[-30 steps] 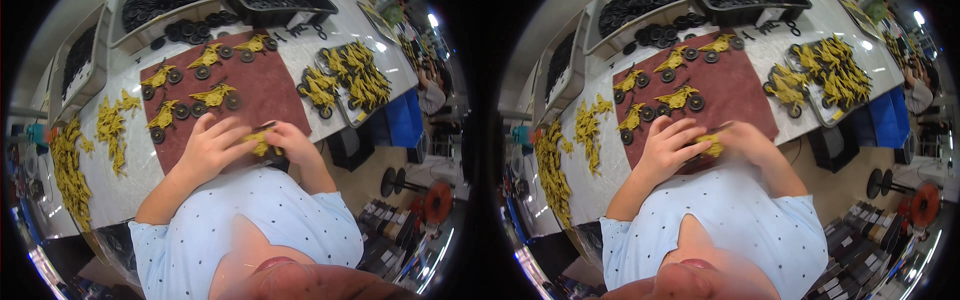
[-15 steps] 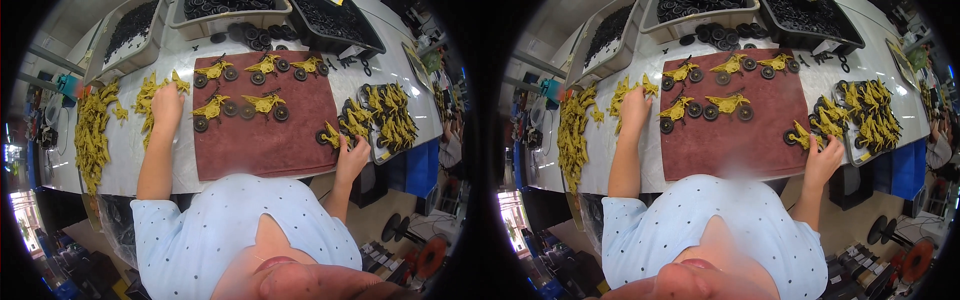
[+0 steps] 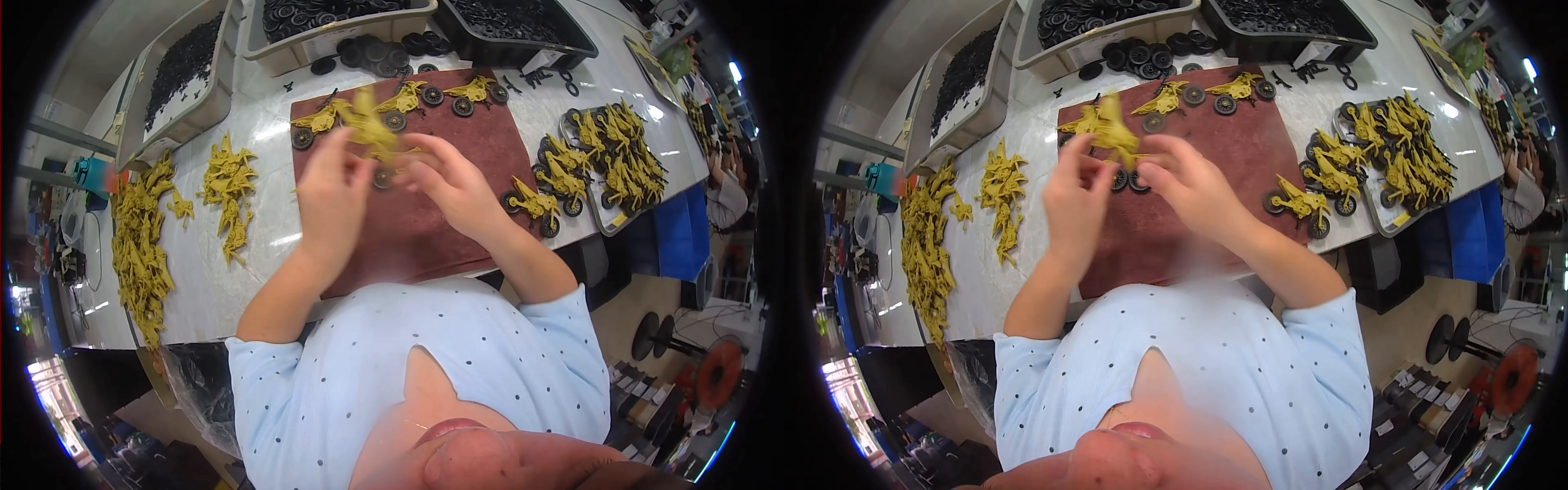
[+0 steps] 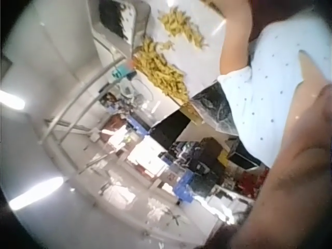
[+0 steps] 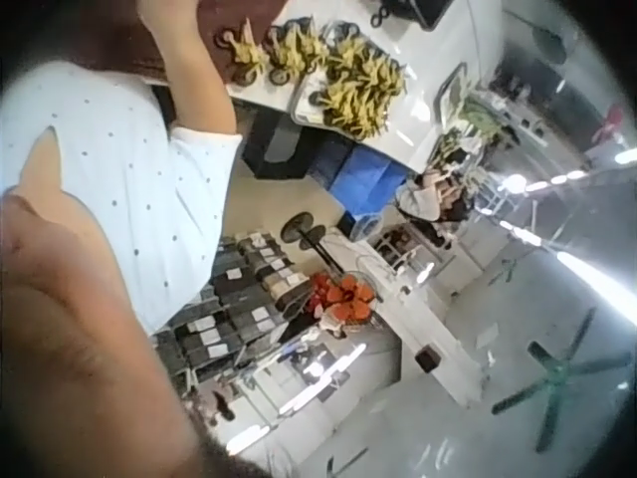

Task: The person assembles a toy motorcycle by attaching black toy motorcycle wheels to a yellow toy motorcycle frame by hand.

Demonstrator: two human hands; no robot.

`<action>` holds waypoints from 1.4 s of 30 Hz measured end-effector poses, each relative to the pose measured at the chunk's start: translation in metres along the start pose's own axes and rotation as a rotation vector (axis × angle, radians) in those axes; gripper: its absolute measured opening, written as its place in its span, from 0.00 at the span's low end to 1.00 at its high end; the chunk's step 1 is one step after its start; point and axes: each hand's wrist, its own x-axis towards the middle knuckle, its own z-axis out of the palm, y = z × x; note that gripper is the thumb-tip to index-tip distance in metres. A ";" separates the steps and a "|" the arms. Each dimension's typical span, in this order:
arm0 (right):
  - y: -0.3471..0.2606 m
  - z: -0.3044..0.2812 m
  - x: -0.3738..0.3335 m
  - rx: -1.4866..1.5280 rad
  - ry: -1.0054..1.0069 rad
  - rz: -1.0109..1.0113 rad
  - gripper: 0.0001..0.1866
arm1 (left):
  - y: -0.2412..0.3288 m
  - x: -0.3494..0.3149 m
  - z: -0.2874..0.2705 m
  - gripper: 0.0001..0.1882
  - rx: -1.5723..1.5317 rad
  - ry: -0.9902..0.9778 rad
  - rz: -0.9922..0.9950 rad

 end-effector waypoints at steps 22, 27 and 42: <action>0.055 -0.043 0.046 -0.799 0.188 -0.111 0.18 | -0.036 0.015 0.049 0.20 0.314 -0.430 0.332; 0.060 -0.041 0.045 -0.903 0.203 -0.116 0.19 | -0.036 0.011 0.051 0.19 0.342 -0.444 0.354; 0.065 -0.038 0.039 -0.967 0.249 -0.188 0.18 | -0.035 0.014 0.050 0.20 0.346 -0.525 0.342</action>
